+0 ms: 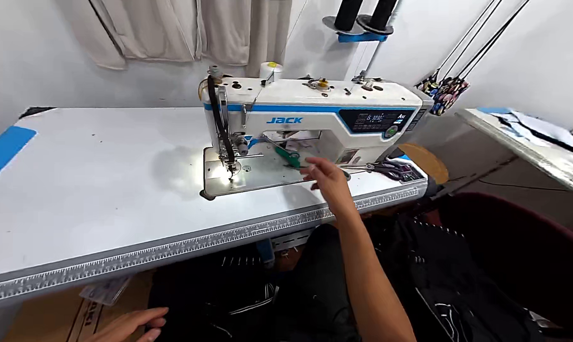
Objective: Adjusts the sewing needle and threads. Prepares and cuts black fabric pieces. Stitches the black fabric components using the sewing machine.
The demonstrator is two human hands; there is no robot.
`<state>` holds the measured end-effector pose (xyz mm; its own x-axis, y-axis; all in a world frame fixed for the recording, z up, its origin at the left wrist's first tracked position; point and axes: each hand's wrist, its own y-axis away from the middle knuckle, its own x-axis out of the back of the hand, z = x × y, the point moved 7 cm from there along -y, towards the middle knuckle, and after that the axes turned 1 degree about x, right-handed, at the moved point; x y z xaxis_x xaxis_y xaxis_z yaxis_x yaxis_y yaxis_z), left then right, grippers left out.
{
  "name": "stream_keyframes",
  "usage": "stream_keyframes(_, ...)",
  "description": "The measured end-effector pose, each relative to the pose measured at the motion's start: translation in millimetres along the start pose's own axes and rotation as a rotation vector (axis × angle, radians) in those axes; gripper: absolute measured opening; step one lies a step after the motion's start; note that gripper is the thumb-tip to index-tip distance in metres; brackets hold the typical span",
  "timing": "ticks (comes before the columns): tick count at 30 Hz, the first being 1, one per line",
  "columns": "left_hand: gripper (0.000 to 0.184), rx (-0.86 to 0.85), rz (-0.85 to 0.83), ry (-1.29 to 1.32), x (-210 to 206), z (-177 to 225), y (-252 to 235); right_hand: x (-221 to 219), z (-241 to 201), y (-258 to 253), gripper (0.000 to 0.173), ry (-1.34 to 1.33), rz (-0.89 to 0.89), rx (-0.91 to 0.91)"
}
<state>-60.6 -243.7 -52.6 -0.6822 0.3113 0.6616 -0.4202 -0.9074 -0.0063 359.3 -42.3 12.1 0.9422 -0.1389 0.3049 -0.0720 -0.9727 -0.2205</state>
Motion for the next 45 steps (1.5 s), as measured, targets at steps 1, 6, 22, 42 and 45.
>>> stream_keyframes(1,0.037,0.008,0.000,0.008,1.8,-1.0,0.7,-2.3,4.2,-9.5,0.037,-0.322,0.005,-0.063)
stream_keyframes(6,0.033,-0.079,0.040,-0.020,5.9,29.3,-13.0,-59.2,3.5,-79.3,0.033,-1.281,-0.126,-0.143)
stream_keyframes(22,0.039,-0.049,0.368,-0.142,37.1,36.2,-32.0,-92.2,14.3,-68.2,0.034,-1.325,-0.181,-0.019)
stream_keyframes(42,0.017,0.018,0.380,0.029,48.6,-9.3,-290.1,-176.6,-11.9,-54.0,0.056,0.807,-0.381,-0.033)
stream_keyframes(45,0.016,0.031,0.361,0.039,48.7,-9.7,-289.1,-164.5,-12.2,-50.6,0.064,0.948,-0.272,-0.056)
